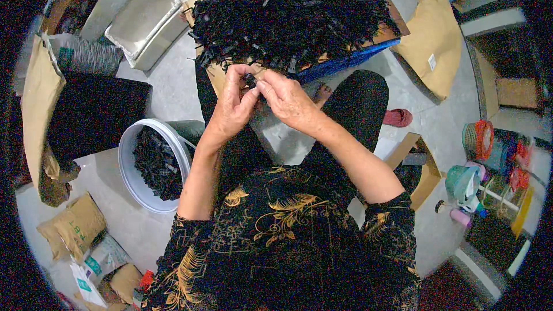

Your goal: Sorting small black plastic components from a blue tray into a white bucket while inspecting them.

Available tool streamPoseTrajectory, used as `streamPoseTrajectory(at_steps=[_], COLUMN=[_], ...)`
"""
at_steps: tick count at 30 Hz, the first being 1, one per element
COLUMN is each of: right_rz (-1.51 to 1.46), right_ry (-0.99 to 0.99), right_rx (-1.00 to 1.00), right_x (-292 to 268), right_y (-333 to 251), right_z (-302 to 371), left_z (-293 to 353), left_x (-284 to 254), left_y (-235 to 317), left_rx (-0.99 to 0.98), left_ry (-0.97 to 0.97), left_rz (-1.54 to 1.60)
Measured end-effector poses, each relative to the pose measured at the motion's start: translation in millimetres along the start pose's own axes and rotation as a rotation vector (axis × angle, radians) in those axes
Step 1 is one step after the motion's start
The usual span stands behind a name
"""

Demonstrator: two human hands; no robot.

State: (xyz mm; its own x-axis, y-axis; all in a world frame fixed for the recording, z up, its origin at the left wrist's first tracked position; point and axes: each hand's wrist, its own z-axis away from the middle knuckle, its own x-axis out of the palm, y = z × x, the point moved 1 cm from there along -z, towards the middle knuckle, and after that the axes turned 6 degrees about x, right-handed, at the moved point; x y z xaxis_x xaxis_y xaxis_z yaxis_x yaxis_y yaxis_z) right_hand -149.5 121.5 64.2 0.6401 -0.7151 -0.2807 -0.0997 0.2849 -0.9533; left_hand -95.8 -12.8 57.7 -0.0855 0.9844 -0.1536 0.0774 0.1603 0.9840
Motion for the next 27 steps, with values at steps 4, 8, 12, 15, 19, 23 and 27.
streamPoseTrajectory(at_steps=[4,8,12,15,19,23,27], right_rz=[0.044,-0.027,-0.160,-0.189,0.075,0.241,0.429], right_ry=[0.070,0.137,0.155,-0.155,0.279,0.487,0.561], right_rx=[-0.045,-0.048,-0.030,0.137,-0.010,0.005,-0.047], right_x=[6.3,15.1,20.2,1.1,-57.4,-98.1,-110.8], right_y=[15.4,24.3,28.2,14.9,37.1,55.5,62.2], right_z=[-1.5,-2.3,1.0,-1.1,-7.8,-32.7,-56.8], left_z=[-1.2,-2.0,0.1,18.4,66.5,137.3,187.1], left_x=[6.7,7.3,6.6,-15.9,-103.1,-169.1,-196.9], left_y=[5.9,5.1,12.8,18.4,22.7,30.6,7.7], left_rx=[0.173,0.219,0.204,0.086,-0.062,-0.451,-0.648], left_ry=[0.048,0.026,0.038,0.095,0.432,0.497,0.361], left_rz=[-0.333,-0.435,-0.454,-0.562,-0.694,-1.087,-1.307])
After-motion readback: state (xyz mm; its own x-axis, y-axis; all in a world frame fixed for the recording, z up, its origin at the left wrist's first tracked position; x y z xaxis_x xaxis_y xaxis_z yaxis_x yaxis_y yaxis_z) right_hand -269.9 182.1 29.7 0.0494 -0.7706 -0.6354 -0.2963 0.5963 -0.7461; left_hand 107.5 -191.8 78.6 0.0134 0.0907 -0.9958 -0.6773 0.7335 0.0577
